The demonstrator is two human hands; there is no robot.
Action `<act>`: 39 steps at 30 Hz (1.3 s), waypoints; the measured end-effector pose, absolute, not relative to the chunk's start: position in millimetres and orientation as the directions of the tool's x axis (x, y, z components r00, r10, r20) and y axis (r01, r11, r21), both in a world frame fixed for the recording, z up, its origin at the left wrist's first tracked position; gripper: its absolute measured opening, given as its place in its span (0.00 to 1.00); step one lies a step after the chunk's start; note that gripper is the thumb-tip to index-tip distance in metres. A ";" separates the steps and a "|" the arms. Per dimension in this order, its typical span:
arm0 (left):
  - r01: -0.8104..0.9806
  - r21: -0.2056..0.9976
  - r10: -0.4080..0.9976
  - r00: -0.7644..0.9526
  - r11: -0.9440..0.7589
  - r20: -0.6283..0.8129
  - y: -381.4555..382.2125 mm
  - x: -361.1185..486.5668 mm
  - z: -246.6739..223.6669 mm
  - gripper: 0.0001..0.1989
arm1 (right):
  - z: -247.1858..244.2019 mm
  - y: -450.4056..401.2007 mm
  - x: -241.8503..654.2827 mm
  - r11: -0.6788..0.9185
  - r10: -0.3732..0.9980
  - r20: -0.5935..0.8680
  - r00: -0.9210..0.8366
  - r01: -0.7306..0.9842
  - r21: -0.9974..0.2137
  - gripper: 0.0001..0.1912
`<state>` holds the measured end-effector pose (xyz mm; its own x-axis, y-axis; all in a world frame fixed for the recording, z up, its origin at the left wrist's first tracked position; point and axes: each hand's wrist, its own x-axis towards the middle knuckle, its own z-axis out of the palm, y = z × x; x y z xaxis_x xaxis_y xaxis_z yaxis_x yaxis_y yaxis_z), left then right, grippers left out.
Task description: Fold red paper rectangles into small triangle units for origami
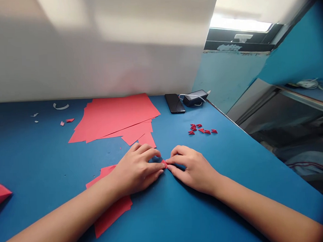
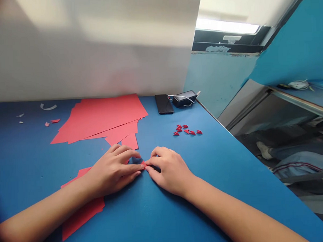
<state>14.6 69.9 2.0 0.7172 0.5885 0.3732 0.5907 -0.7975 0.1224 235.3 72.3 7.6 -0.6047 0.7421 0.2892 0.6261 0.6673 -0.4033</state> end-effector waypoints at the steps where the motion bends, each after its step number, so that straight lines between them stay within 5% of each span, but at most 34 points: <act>1: 0.611 0.131 0.608 0.694 -0.781 0.385 70.6 15.3 1.0 0.10 | 7.5 71.9 233.7 0.642 0.763 0.279 -0.583 0.630 -0.437 0.07; 6: 0.729 0.205 0.744 0.567 -0.653 0.354 71.2 20.3 1.2 0.12 | 8.2 72.0 229.6 0.562 0.818 0.254 -0.516 0.624 -0.543 0.06; 18: 0.648 0.467 0.798 0.508 -0.602 0.323 61.8 29.5 9.7 0.06 | 11.0 72.6 230.1 0.547 0.803 0.242 -0.544 0.514 -0.661 0.05; 25: 0.575 0.647 0.860 0.413 -0.501 0.299 58.6 32.4 16.2 0.07 | 8.7 68.9 229.8 0.624 0.755 0.284 -0.591 0.517 -0.585 0.05; 31: 0.435 0.841 0.919 0.355 -0.322 0.169 56.8 34.2 19.4 0.10 | 9.6 67.3 228.2 0.593 0.777 0.305 -0.551 0.478 -0.648 0.05; 39: 0.389 0.867 0.915 0.368 -0.312 0.164 57.8 35.6 17.0 0.09 | 13.1 63.3 227.9 0.665 0.732 0.332 -0.596 0.514 -0.542 0.09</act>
